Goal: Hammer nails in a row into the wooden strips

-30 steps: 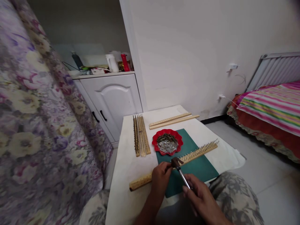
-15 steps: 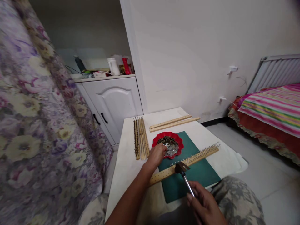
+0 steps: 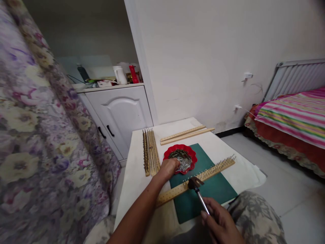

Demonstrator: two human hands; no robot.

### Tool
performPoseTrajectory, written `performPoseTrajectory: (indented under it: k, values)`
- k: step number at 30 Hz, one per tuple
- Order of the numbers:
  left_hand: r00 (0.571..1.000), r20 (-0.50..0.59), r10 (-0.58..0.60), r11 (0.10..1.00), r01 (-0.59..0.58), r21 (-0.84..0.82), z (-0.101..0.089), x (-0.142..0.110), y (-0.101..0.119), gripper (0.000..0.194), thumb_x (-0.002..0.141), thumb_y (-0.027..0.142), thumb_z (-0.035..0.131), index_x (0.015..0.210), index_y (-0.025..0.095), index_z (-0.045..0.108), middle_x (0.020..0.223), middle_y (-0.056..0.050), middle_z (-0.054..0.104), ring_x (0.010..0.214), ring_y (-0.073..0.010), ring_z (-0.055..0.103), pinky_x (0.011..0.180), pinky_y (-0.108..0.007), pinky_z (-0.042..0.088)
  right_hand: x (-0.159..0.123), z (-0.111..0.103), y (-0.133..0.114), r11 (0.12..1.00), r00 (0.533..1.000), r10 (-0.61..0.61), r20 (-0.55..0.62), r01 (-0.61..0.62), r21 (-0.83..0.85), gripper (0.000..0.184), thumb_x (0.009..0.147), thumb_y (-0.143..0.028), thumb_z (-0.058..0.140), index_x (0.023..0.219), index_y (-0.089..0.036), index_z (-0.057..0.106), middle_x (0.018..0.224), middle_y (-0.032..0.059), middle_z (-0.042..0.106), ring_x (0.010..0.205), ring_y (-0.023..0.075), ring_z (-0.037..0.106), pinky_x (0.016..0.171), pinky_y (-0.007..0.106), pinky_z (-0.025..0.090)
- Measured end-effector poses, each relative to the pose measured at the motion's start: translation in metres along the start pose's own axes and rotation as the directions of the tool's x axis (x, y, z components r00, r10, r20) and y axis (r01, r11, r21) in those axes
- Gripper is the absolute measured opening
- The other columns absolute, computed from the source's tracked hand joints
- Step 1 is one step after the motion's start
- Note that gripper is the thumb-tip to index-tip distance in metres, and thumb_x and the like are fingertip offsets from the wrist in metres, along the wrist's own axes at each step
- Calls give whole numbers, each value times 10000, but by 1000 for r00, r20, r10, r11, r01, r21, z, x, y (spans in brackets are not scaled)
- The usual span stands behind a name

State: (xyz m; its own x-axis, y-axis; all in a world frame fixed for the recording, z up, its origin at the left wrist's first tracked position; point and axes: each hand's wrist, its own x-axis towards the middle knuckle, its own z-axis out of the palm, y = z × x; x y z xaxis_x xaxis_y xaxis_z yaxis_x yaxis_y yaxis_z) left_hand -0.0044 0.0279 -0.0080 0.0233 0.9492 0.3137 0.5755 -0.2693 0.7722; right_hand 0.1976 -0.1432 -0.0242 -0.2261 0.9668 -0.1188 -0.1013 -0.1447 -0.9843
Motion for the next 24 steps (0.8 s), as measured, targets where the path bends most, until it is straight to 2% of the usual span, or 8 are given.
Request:
performPoseTrajectory:
  k: [3,7,10,12,15,19,21,24]
  values:
    - [991,115,69,997,-73,26,-4,-10,4,126,574,169,714,505,218,620,610,-15,626,637,-172,575,620,-248,410,0,0,-1,1000,1000,-15,-5,15,20,341,797,-478,577,1003,-206,562,646,-51,549,304,33,333,277,161,208]
    - [983,125,134,988,-142,56,-10,-29,11,99,753,241,592,730,235,688,803,-30,671,804,-181,596,741,-264,433,-2,-1,-5,999,1000,8,16,-9,35,321,787,-454,602,988,-206,569,654,-47,558,319,35,342,289,162,229]
    - [995,45,88,995,-85,-60,-11,-45,21,152,800,283,542,796,210,675,846,-32,666,824,-171,598,768,-271,445,-2,1,-3,998,1000,2,-2,-2,70,317,776,-438,620,980,-201,569,638,-52,550,323,36,347,292,160,246]
    - [999,-11,-33,965,29,-260,-9,-59,29,140,768,306,578,790,185,644,778,-24,656,744,-160,602,690,-259,459,-1,4,0,996,1000,-13,-24,15,82,321,773,-436,628,978,-200,557,628,-63,531,325,33,350,294,154,264]
    - [970,42,-240,771,217,-599,1,-83,43,178,700,312,645,776,168,572,679,0,634,624,-136,597,578,-232,452,3,7,0,995,996,-50,-72,55,78,340,775,-450,631,986,-205,528,624,-86,492,317,16,325,291,141,272]
    - [919,220,-326,442,354,-824,18,-118,57,231,663,273,694,777,162,526,712,-17,658,596,-119,610,562,-221,454,8,8,-8,991,988,-89,-127,100,84,342,779,-454,632,985,-213,505,677,-81,511,311,-1,323,290,131,265]
    - [905,280,-322,351,388,-852,24,-130,62,233,652,250,710,759,156,526,720,-24,662,590,-114,609,562,-219,452,9,8,-12,989,985,-105,-136,117,91,334,783,-449,630,978,-211,502,683,-76,522,313,1,332,294,134,273]
    - [898,309,-312,295,401,-867,30,-141,64,225,638,226,724,733,150,536,724,-24,663,592,-108,606,577,-219,449,9,9,-13,987,984,-114,-136,127,94,314,791,-441,623,964,-208,504,679,-72,528,314,3,336,295,134,268]
